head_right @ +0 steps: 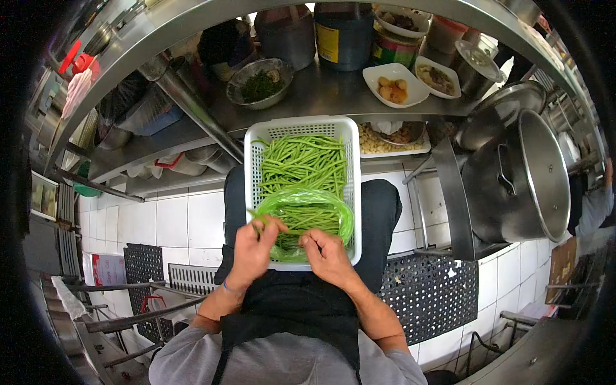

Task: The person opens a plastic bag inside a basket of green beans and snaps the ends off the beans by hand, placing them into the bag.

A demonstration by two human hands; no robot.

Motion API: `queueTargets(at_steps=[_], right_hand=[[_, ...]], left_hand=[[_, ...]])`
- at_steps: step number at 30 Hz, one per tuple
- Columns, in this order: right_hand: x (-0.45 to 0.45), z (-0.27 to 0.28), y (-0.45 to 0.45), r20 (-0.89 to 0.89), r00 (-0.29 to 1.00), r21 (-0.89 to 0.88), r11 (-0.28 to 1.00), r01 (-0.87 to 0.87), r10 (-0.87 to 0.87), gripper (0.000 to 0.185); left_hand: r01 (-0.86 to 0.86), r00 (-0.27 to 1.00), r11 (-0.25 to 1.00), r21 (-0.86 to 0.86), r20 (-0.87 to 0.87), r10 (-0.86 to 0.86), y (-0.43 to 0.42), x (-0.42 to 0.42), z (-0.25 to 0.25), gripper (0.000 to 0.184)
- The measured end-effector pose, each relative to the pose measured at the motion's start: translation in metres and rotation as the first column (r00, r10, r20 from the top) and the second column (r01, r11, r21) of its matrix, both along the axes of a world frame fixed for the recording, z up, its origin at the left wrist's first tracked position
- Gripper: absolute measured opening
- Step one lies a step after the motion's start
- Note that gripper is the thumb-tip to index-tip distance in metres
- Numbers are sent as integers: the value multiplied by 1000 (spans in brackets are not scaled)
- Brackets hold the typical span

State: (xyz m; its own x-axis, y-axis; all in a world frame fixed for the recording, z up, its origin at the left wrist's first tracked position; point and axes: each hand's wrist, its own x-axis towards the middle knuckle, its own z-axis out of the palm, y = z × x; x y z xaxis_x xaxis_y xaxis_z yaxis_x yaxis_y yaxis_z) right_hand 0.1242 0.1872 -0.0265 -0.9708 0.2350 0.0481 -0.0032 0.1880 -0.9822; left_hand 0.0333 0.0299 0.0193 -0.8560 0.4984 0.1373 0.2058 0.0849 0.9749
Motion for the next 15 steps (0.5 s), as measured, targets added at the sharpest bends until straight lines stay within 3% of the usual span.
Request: queueTargets(at_steps=[3, 4, 5, 7, 8, 11, 12, 14, 15], right_hand=[[-1, -16, 4, 26, 990, -22, 990, 142, -142, 18], [-5, -22, 5, 44, 982, -171, 967, 189, -184, 24], [-2, -24, 10, 65, 983, -384, 905, 186, -174, 26], [0, -12, 22, 95, 985, -742, 650, 164, -141, 31], [0, -10, 25, 90, 985, -791, 591, 161, -147, 37], [0, -4, 30, 129, 979, -812, 551, 195, -156, 35], [-1, -5, 31, 70, 986, -824, 548, 143, -153, 31], [-3, -1, 28, 96, 976, -851, 493, 182, -194, 29], [-3, 1, 27, 111, 971, -863, 463, 201, -214, 28]], left_hand=[[137, 945, 988, 66, -309, -110, -3, 16, 2, 35], [138, 928, 990, -4, -349, -131, -4, 14, 15, 36], [97, 976, 995, 38, -200, -87, -5, 10, 9, 37], [-6, 994, 995, 101, 108, -5, -6, -4, -9, 40], [29, 965, 994, 109, 257, -56, -5, -17, -13, 42], [67, 920, 990, -124, 392, -13, 6, -30, -35, 39], [104, 927, 979, -177, 375, -30, 10, -31, -34, 31], [94, 993, 945, -313, -35, -111, 15, -31, -49, 25], [69, 957, 925, -375, -237, -167, 18, -30, -53, 22]])
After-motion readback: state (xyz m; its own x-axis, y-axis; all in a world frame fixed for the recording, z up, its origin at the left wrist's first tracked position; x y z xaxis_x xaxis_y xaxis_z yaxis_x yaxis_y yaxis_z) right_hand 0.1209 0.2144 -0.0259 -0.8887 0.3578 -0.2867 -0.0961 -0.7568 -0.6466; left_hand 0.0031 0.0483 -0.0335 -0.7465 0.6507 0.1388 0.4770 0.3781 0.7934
